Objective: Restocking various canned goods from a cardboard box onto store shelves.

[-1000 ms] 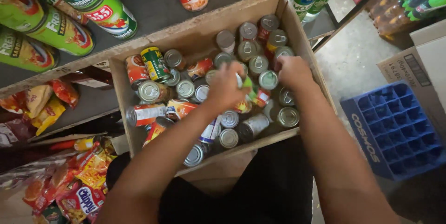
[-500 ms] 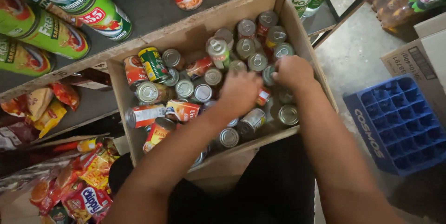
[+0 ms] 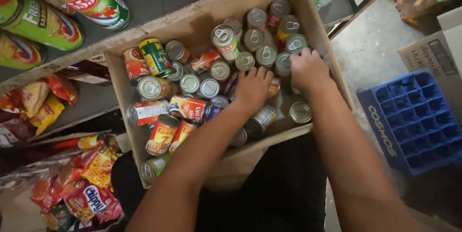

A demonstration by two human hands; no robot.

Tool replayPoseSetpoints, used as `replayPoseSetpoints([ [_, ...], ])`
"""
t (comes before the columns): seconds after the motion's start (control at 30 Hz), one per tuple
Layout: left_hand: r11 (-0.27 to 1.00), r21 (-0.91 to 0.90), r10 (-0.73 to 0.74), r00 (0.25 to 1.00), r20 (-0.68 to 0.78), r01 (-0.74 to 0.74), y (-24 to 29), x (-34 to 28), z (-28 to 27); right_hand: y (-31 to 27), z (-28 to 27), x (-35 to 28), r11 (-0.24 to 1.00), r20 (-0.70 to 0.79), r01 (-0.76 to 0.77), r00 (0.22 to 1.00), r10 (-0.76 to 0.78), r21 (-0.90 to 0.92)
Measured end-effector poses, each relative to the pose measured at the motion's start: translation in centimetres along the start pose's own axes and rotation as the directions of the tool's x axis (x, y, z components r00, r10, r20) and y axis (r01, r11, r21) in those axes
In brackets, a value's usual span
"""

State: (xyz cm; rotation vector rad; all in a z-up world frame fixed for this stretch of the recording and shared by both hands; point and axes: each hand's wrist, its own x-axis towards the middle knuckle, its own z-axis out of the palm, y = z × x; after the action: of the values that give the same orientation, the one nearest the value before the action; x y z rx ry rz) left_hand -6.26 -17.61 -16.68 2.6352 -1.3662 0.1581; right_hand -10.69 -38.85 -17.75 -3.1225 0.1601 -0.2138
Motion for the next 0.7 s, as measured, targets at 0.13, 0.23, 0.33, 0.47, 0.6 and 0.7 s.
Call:
replayPoseSetpoints([
  [0.13, 0.998, -0.059, 0.03, 0.998, -0.059, -0.034, 0.7, -0.5, -0.6, -0.2, -1.5, 0.8, 0.989, 0.0, -0.112, 0.994, 0.112, 0.098],
  [0.23, 0.992, -0.092, 0.106, 0.975, 0.198, -0.089, 1.5, -1.9, -2.0, 0.3, -2.2, 1.2, 0.973, 0.033, -0.113, 0.994, 0.109, 0.202],
  [0.33, 0.985, -0.032, 0.169, 0.923, 0.345, -0.168, 2.0, -3.8, -1.4, 0.9, -1.4, 1.5, 0.979, 0.053, -0.061, 0.997, 0.052, 0.195],
  [0.47, 0.984, -0.06, 0.179, 0.89, 0.42, -0.17, 2.5, -3.5, -2.9, 0.2, -3.0, 0.9, 0.976, 0.118, -0.107, 0.989, 0.085, 0.192],
  [0.6, 0.974, -0.217, 0.075, 0.803, 0.592, 0.069, 1.2, -1.8, -8.7, -1.0, -4.3, 0.8, 0.966, 0.085, -0.138, 0.989, 0.122, 0.217],
  [0.7, 0.742, -0.615, 0.122, 0.849, 0.514, 0.266, -2.7, -1.5, -8.2, -2.1, -5.8, 1.5, 0.919, -0.045, -0.145, 0.984, 0.173, 0.366],
])
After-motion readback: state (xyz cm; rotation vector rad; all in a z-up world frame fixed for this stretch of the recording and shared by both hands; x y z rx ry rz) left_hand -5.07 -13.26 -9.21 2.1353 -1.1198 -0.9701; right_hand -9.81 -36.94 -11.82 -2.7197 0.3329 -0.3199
